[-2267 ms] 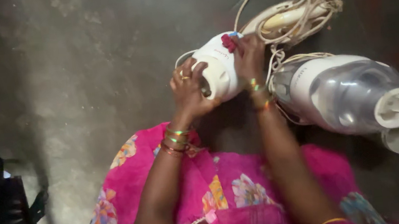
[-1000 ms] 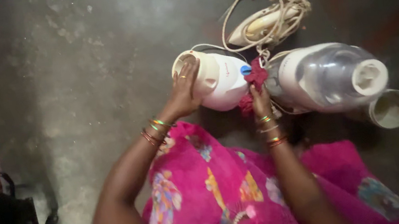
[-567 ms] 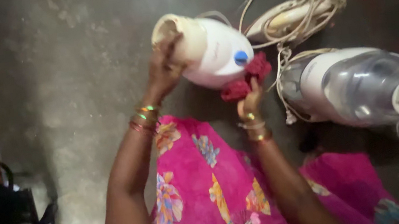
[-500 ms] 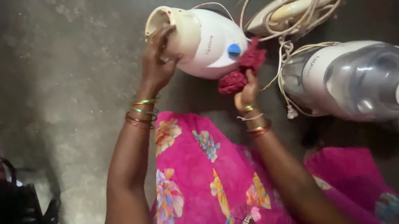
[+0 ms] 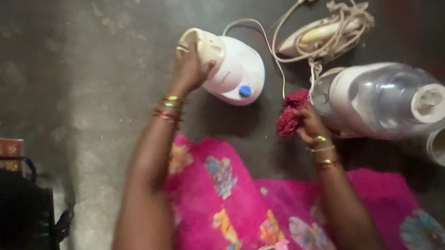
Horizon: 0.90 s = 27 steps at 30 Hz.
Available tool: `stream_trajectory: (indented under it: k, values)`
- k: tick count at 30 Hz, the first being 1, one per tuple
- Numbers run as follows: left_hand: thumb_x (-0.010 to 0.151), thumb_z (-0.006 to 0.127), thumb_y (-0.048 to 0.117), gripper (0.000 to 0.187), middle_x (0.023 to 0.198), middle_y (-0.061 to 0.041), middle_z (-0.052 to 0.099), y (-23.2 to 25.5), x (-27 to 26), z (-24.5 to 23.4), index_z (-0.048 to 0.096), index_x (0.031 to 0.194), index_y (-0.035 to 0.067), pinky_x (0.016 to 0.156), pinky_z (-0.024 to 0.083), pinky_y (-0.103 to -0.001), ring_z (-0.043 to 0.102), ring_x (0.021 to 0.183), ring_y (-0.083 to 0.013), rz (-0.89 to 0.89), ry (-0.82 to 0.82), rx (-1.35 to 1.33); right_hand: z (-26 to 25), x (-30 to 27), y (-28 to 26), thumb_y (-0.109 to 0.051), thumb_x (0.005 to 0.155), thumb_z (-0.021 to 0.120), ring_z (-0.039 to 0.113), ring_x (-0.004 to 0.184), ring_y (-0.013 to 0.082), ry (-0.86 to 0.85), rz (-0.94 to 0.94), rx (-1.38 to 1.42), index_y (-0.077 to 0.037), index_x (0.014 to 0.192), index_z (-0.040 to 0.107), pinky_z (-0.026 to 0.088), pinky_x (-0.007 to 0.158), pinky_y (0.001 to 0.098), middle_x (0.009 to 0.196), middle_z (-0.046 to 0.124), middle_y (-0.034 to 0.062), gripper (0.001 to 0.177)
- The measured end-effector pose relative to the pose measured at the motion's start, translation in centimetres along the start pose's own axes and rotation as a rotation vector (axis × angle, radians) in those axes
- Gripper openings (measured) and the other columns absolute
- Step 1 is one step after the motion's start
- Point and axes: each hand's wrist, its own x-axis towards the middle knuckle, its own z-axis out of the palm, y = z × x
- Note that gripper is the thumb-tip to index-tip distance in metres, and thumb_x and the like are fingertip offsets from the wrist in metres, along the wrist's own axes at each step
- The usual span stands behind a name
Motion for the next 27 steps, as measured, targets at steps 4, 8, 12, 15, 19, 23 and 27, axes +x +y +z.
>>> stream_trajectory:
  k: [4,8,12,15,19,23,27]
  values:
    - [0.083,0.079,0.036,0.073,0.136,-0.018,0.063,1.8,1.0,2.9,0.048,0.142,0.008,0.112,0.036,-0.054,0.050,0.127,-0.0445,-0.068,0.145,-0.037,4.7,-2.6,-5.7,-0.006,0.086,0.063,0.060,0.087,0.0115,0.067,-0.018,-0.429,-0.016,0.133,0.058,0.052,0.076,0.0289,0.102,0.064,-0.0043,0.048]
    - [0.088,0.071,0.034,0.065,0.130,-0.020,0.065,-0.9,3.4,3.9,0.051,0.147,0.016,0.115,0.034,-0.053,0.051,0.129,-0.0418,-0.119,-0.017,-0.100,7.3,0.2,-7.4,-0.020,0.105,0.066,0.055,0.087,0.0120,0.035,-0.213,-0.690,-0.005,0.131,0.064,0.047,0.078,0.0286,0.099,0.063,-0.0015,0.030]
    - [0.093,0.070,0.031,0.044,0.129,-0.022,0.063,-3.7,6.5,5.2,0.061,0.129,0.008,0.107,0.035,-0.054,0.047,0.125,-0.0443,0.114,0.237,-0.279,9.5,7.3,-3.4,-0.027,0.107,0.063,0.065,0.102,0.0224,0.180,-0.549,-1.003,-0.004,0.129,0.065,0.053,0.094,0.0384,0.112,0.071,0.0103,0.032]
    - [0.101,0.063,0.029,0.025,0.121,-0.017,0.069,-3.9,7.9,6.2,0.068,0.114,0.008,0.106,0.039,-0.052,0.052,0.118,-0.0406,0.160,0.327,-0.346,10.3,10.9,1.5,-0.027,0.101,0.068,0.052,0.128,0.0434,0.269,-0.933,-1.412,-0.003,0.139,0.056,0.043,0.109,0.0547,0.139,0.053,0.0267,0.047]
    - [0.101,0.061,0.028,0.022,0.103,-0.011,0.072,-0.5,9.5,6.1,0.070,0.099,0.008,0.095,0.047,-0.047,0.059,0.101,-0.0349,0.119,0.435,-0.435,11.3,10.6,6.6,-0.030,0.105,0.062,0.032,0.151,0.0513,0.056,-0.959,-1.262,-0.008,0.154,0.038,0.033,0.125,0.0554,0.162,0.029,0.0297,0.059]
    - [0.098,0.064,0.033,0.025,0.090,-0.009,0.068,3.7,11.1,6.8,0.069,0.092,0.009,0.086,0.047,-0.048,0.060,0.093,-0.0340,0.244,0.561,-0.373,12.5,11.1,7.6,-0.032,0.104,0.061,0.019,0.157,0.0515,0.143,-1.107,-1.335,-0.013,0.161,0.030,0.023,0.131,0.0563,0.168,0.020,0.0270,0.067]
    - [0.099,0.064,0.035,0.035,0.081,-0.008,0.066,4.2,12.7,7.2,0.066,0.076,0.009,0.082,0.045,-0.049,0.061,0.087,-0.0325,0.236,0.588,-0.377,13.3,18.3,1.6,-0.026,0.115,0.055,0.017,0.160,0.0454,0.300,-1.088,-1.327,-0.011,0.167,0.023,0.019,0.133,0.0505,0.175,0.013,0.0237,0.063]
